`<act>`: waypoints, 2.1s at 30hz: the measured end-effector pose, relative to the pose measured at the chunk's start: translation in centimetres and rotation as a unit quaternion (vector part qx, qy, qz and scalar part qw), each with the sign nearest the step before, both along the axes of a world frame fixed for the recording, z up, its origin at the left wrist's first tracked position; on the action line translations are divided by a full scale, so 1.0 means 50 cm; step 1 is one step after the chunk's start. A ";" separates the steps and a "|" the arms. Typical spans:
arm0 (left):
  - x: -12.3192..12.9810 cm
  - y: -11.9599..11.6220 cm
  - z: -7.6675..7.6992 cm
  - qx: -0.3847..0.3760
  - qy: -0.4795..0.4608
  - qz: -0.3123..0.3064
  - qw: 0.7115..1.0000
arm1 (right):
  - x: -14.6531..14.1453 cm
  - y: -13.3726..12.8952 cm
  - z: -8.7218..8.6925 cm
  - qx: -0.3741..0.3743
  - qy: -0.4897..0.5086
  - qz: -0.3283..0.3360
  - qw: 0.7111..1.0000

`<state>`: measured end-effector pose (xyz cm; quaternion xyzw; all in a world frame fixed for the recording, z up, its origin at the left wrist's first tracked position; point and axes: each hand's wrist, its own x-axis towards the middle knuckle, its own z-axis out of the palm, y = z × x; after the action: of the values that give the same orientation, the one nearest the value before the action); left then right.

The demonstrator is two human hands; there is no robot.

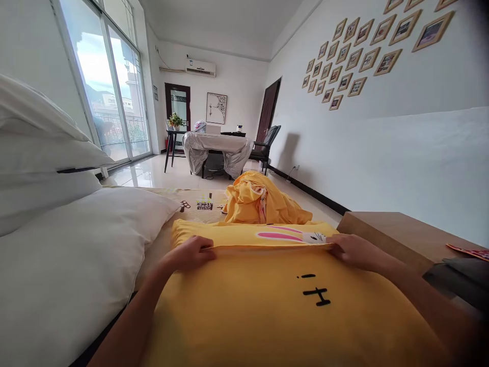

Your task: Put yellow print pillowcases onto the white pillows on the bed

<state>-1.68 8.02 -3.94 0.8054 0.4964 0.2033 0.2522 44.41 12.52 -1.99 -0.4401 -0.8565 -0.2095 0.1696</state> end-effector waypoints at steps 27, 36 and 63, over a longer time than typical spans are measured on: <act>-0.093 0.012 -0.038 -0.134 -0.218 0.074 0.964 | -0.651 -0.084 -0.091 -0.146 0.091 0.232 0.957; -0.088 0.005 -0.024 -0.143 -0.213 0.120 0.959 | -0.650 -0.080 -0.084 -0.269 0.128 0.175 0.938; -0.049 -0.040 0.009 0.000 -0.031 0.209 0.978 | -0.666 -0.077 -0.087 -0.342 0.216 0.107 0.908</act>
<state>-4.15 6.00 -3.49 0.6774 0.6455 0.2762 0.2196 11.11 8.69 -6.36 -0.4116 -0.8600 0.2156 0.2109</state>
